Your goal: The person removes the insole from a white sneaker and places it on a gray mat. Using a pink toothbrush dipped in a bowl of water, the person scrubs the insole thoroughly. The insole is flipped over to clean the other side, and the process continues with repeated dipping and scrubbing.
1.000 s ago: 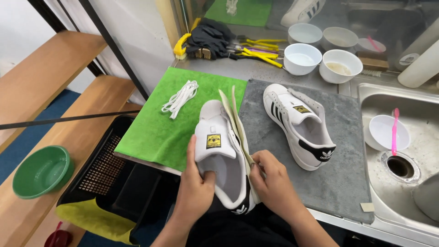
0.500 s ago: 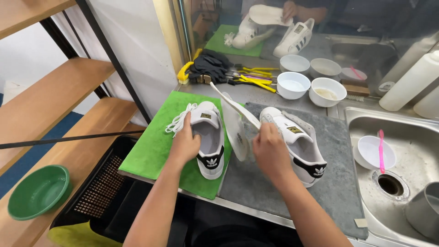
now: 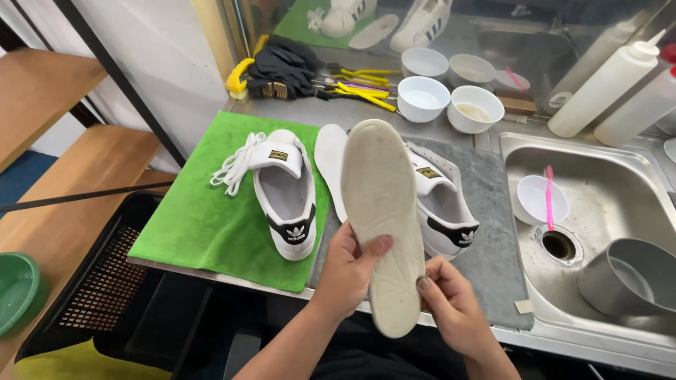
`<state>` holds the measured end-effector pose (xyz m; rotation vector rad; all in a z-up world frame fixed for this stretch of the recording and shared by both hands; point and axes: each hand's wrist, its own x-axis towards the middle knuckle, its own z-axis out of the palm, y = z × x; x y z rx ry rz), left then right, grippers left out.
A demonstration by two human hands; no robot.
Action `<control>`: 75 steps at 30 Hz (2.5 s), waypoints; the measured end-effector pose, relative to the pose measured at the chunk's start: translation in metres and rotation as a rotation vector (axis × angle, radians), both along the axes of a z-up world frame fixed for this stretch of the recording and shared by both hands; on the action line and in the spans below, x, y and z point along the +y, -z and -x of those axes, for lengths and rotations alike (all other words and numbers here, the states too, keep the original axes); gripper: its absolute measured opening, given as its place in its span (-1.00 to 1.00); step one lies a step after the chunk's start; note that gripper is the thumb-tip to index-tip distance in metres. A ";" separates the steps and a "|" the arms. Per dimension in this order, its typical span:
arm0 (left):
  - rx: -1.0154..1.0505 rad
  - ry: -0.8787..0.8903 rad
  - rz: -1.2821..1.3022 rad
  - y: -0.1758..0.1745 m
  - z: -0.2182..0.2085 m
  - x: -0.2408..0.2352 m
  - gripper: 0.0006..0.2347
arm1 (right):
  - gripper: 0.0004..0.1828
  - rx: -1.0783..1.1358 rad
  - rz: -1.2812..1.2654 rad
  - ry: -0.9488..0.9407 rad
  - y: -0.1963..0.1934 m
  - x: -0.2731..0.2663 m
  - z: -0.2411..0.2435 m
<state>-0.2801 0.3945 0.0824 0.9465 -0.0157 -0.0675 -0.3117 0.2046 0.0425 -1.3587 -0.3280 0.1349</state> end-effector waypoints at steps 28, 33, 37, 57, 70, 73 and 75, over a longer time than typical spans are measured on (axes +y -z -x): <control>-0.241 0.377 -0.657 -0.011 0.061 0.029 -0.51 | -0.28 -0.129 0.282 0.737 -0.089 0.005 -0.006; -0.223 0.471 -0.565 -0.012 0.062 0.020 -0.56 | -0.41 -0.167 0.204 0.854 -0.096 -0.015 -0.011; -0.172 0.504 -0.479 -0.012 0.066 0.019 -0.58 | -0.50 -0.200 0.166 0.871 -0.087 -0.031 -0.016; -0.907 0.002 -1.709 0.021 -0.040 -0.097 -0.22 | -0.57 -0.005 -0.168 1.113 -0.060 -0.121 -0.011; -0.815 -0.053 -1.684 -0.060 -0.121 0.011 -0.39 | -0.48 0.178 0.015 0.796 0.018 -0.090 -0.093; -0.692 -0.025 -1.847 -0.048 -0.134 0.032 -0.50 | -0.27 0.180 0.593 0.735 0.006 -0.126 -0.106; -0.599 -0.039 -2.023 -0.031 -0.144 0.043 -0.50 | -0.61 -0.182 0.832 0.963 0.019 -0.174 -0.121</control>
